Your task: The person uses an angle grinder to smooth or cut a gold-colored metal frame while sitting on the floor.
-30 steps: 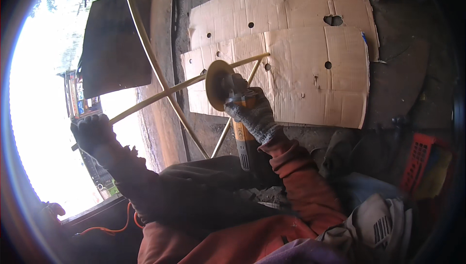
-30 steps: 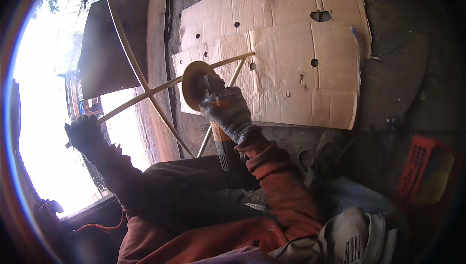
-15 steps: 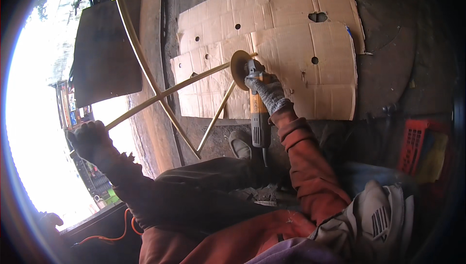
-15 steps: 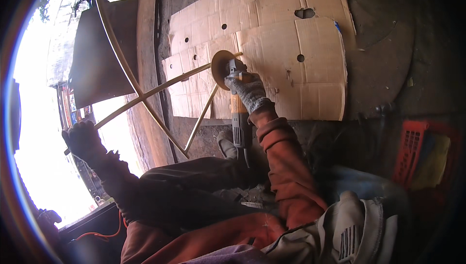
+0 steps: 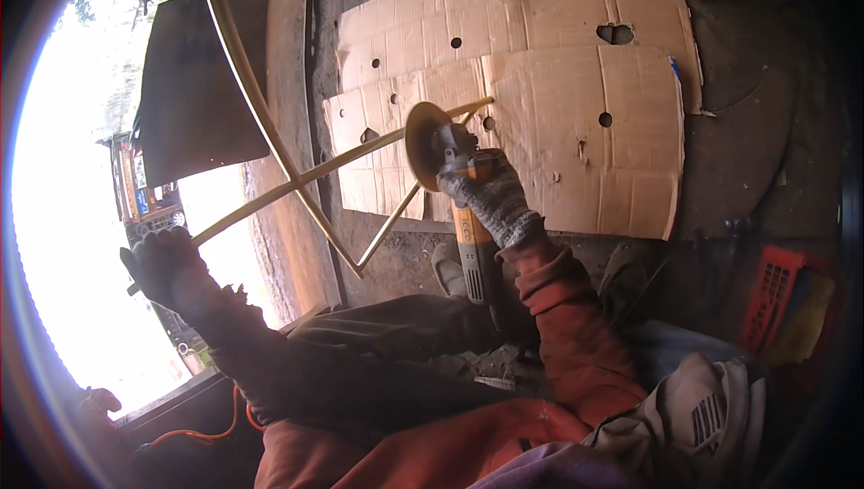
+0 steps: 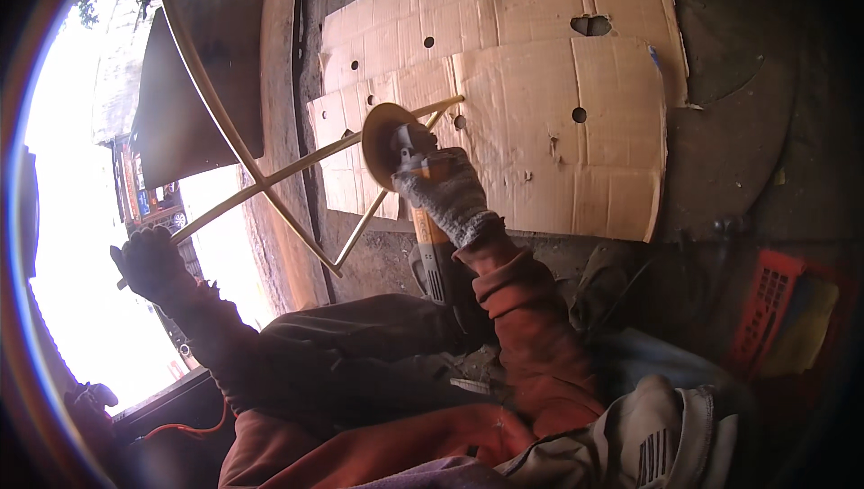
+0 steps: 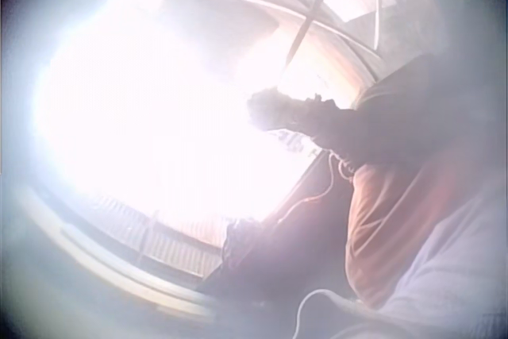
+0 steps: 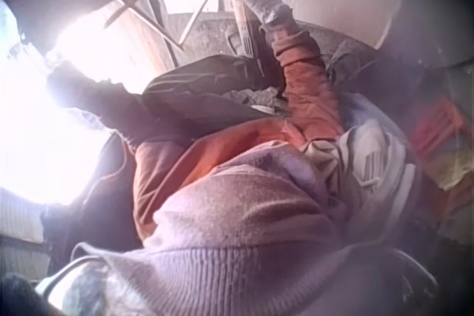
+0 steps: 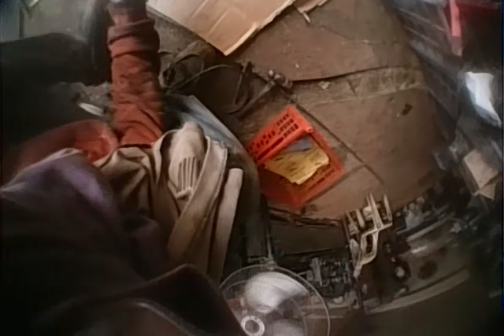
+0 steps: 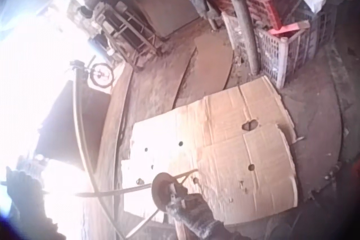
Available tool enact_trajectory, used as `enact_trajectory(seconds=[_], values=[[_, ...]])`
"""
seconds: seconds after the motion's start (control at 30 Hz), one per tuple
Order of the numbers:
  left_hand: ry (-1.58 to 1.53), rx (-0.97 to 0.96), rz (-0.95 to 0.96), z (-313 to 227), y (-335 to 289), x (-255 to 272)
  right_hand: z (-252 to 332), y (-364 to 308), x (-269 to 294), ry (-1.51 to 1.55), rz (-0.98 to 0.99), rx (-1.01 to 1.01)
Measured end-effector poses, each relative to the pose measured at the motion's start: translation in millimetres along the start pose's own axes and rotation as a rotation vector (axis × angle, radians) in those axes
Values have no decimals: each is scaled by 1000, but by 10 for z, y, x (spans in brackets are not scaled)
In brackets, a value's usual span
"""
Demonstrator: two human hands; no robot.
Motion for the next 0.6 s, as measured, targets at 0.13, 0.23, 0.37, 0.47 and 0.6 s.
enact_trajectory(seconds=[0.13, 0.23, 0.37, 0.47, 0.6], values=[[-51, 27, -21, 31, -75, 72, 369, 16, 195, -417, -221, 50], [-33, 108, -50, 59, -80, 40, 218, -94, 57, -329, -160, 20], [58, 2, -328, 140, -18, -203, -54, -412, -524, -403, 43, 147], [-482, 196, -469, 77, -13, -190, -134, -439, -563, -432, 84, 172], [-283, 157, -401, 116, -25, -372, -6, -209, -145, -228, -48, 86]])
Point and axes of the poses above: each hand's wrist, its own y-axis towards the middle knuckle, its own x-axis out of the back of the hand, z = x × y, the point moved 6 cm from there along y, towards the middle knuckle, and after that the axes turned 10 degrees about -x, right-handed, at the moved point
